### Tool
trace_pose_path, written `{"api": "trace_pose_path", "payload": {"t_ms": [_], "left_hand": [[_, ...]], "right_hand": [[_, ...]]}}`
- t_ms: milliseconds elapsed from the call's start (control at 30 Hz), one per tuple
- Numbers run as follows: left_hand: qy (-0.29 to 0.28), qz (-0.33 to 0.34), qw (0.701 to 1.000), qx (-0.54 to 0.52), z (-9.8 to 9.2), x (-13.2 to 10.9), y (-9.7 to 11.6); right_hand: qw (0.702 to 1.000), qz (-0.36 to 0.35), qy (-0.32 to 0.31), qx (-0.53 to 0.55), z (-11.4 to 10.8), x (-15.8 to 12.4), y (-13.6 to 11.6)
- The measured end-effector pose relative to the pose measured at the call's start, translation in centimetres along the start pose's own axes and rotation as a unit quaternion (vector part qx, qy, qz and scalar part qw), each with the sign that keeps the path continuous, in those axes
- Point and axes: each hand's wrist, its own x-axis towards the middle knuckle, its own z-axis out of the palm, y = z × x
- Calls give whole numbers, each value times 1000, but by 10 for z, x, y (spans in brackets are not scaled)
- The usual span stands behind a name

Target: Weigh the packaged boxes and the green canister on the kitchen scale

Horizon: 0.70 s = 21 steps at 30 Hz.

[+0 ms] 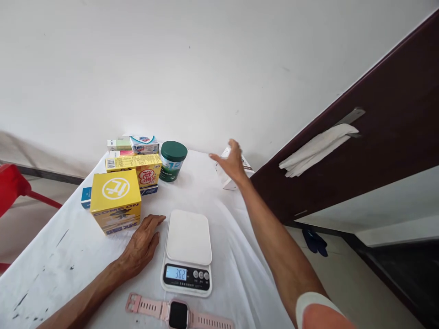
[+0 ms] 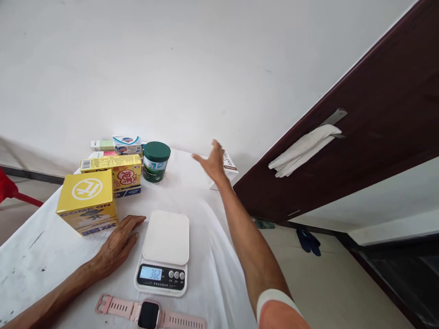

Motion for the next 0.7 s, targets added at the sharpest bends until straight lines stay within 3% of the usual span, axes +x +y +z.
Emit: {"api": "trace_pose_path", "payload": {"t_ms": [67, 133, 200, 267, 367, 500, 700], "left_hand": [[0, -4, 1000, 5, 0, 1, 0], [-8, -11, 1000, 11, -1, 2, 1], [-19, -18, 1000, 15, -3, 3, 2], [-27, -20, 999, 17, -4, 4, 3], [-27, -18, 999, 18, -4, 4, 3], [-13, -17, 1000, 13, -3, 4, 1], [-31, -20, 999, 6, -5, 5, 5]], "right_hand": [[992, 68, 39, -97, -27, 15, 18], [971, 169, 40, -163, -43, 25, 32], [946, 271, -5, -177, -50, 31, 42], [930, 326, -64, -157, -52, 33, 46], [929, 328, -109, -136, -53, 32, 46], [935, 304, -106, -151, -60, 18, 41], [976, 165, -86, -116, -98, -33, 33]]}}
